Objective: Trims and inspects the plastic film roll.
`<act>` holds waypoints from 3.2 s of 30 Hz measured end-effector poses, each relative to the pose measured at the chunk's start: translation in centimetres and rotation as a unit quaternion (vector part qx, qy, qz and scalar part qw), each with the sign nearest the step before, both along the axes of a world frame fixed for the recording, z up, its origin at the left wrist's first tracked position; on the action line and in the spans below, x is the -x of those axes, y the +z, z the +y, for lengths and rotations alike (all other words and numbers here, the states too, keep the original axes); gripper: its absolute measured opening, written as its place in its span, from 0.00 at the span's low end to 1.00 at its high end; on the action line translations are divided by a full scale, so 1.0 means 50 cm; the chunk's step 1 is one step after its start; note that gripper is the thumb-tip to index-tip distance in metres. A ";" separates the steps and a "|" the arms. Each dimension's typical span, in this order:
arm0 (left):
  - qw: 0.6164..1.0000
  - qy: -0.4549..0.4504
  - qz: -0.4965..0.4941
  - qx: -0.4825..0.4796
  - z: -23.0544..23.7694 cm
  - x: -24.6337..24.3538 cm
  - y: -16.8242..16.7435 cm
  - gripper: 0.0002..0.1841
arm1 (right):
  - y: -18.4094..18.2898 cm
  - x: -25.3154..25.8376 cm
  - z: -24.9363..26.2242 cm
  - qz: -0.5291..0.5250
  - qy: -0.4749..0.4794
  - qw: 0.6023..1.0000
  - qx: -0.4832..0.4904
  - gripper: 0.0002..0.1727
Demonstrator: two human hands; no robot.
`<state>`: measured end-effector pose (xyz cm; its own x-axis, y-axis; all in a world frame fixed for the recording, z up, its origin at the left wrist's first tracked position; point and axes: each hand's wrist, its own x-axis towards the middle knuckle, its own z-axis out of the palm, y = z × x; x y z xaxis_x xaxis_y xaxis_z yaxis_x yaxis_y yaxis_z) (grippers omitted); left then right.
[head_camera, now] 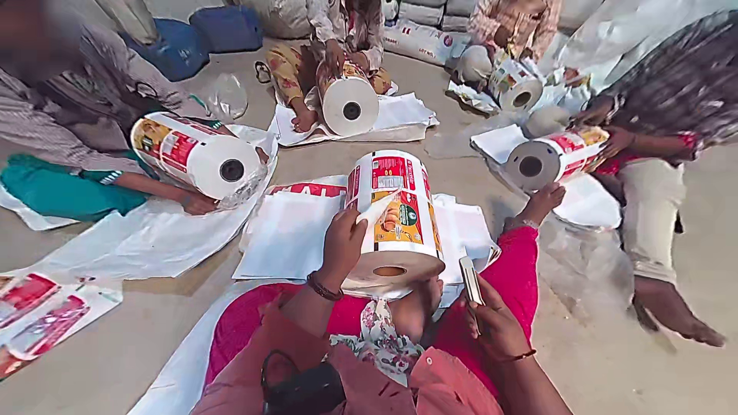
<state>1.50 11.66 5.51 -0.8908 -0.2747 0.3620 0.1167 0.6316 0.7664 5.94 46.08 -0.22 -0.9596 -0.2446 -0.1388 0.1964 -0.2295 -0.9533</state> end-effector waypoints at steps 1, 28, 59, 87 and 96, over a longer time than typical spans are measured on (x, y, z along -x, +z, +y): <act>0.994 0.012 0.039 -0.097 -0.001 0.004 -0.029 0.14 | 0.031 0.014 -0.013 0.017 -0.001 0.998 -0.054 0.40; 0.982 -0.039 0.175 -0.066 0.017 0.016 -0.082 0.17 | 0.278 0.537 -0.421 0.086 0.047 0.773 -0.627 0.27; 0.978 0.000 0.151 -0.141 0.003 0.004 -0.072 0.16 | 0.386 0.237 -0.308 0.064 0.199 0.731 -0.649 0.32; 0.964 -0.003 0.248 -0.098 0.013 0.013 -0.102 0.16 | 0.292 0.492 -0.409 0.102 0.037 0.763 -0.637 0.27; 0.961 -0.015 0.247 -0.122 0.012 0.016 -0.100 0.16 | 0.316 0.543 -0.448 0.160 0.087 0.673 -0.717 0.25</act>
<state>0.70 12.24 0.52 -0.6359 -0.3819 0.6706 0.5196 0.4307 0.7379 -21.20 23.66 15.57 -0.9708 -0.1920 -0.1440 -0.1669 0.9712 -0.1698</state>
